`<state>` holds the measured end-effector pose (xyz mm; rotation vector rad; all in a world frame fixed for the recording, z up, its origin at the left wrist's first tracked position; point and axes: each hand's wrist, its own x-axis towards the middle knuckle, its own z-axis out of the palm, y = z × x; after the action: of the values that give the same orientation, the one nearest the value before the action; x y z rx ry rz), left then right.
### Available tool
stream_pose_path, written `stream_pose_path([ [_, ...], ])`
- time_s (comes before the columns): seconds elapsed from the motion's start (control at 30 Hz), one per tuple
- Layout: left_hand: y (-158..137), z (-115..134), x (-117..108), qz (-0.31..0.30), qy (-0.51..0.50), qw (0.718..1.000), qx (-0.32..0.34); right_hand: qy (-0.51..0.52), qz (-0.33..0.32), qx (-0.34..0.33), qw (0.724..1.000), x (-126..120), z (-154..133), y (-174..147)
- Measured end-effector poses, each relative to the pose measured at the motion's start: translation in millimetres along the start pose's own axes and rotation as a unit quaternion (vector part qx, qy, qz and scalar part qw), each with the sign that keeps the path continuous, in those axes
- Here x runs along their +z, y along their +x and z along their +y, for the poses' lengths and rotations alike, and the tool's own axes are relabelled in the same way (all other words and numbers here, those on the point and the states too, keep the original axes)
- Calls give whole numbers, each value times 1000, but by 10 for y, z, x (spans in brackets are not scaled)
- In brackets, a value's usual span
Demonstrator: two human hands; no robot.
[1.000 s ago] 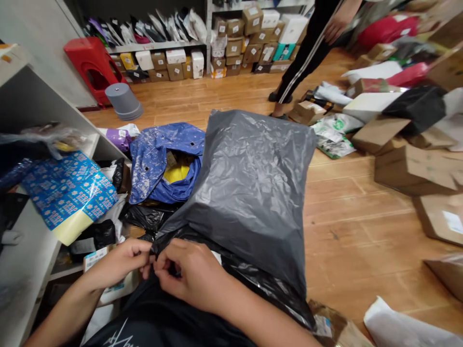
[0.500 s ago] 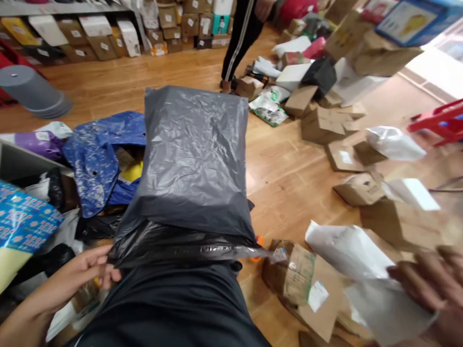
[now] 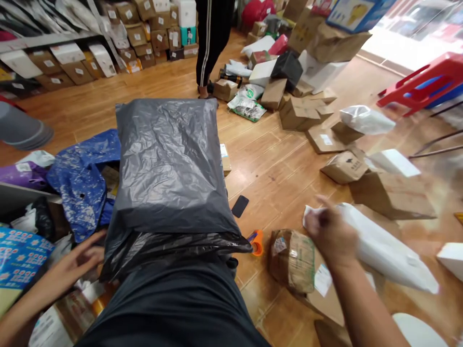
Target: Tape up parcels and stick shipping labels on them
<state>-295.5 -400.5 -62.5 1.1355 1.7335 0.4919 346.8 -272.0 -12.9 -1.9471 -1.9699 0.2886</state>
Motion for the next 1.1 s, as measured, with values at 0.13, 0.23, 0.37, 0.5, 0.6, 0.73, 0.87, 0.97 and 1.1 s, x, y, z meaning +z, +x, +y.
stream_pose_path([
  [0.13, 247, 259, -102, 312, 371, 800, 354, 15, -65, -182, 981, 648, -127, 218],
  [0.23, 328, 517, -63, 215, 496, 653, 530, 11, -88, -374, 923, 847, -346, 329],
  [0.37, 458, 902, 58, 74, 556, 575, 595, -46, -47, -519, 852, 843, -515, 455],
  [0.5, 668, 1135, 147, 45, 579, 524, 623, -131, 1, -592, 795, 912, -640, 562],
  [0.6, 783, 1148, 187, 43, 549, 533, 643, -152, 9, -599, 786, 995, -774, 630],
  [0.73, 803, 1143, 203, 29, 489, 569, 660, -126, -26, -601, 789, 1056, -915, 699],
  [0.87, 757, 1219, 160, 24, 434, 590, 680, -63, -51, -590, 803, 1063, -958, 735],
  [0.97, 744, 1250, 114, 36, 372, 630, 681, -7, -32, -583, 812, 994, -976, 757],
  [1.1, 659, 1255, 50, 52, 285, 697, 656, 45, -10, -583, 811, 750, -1041, 749],
])
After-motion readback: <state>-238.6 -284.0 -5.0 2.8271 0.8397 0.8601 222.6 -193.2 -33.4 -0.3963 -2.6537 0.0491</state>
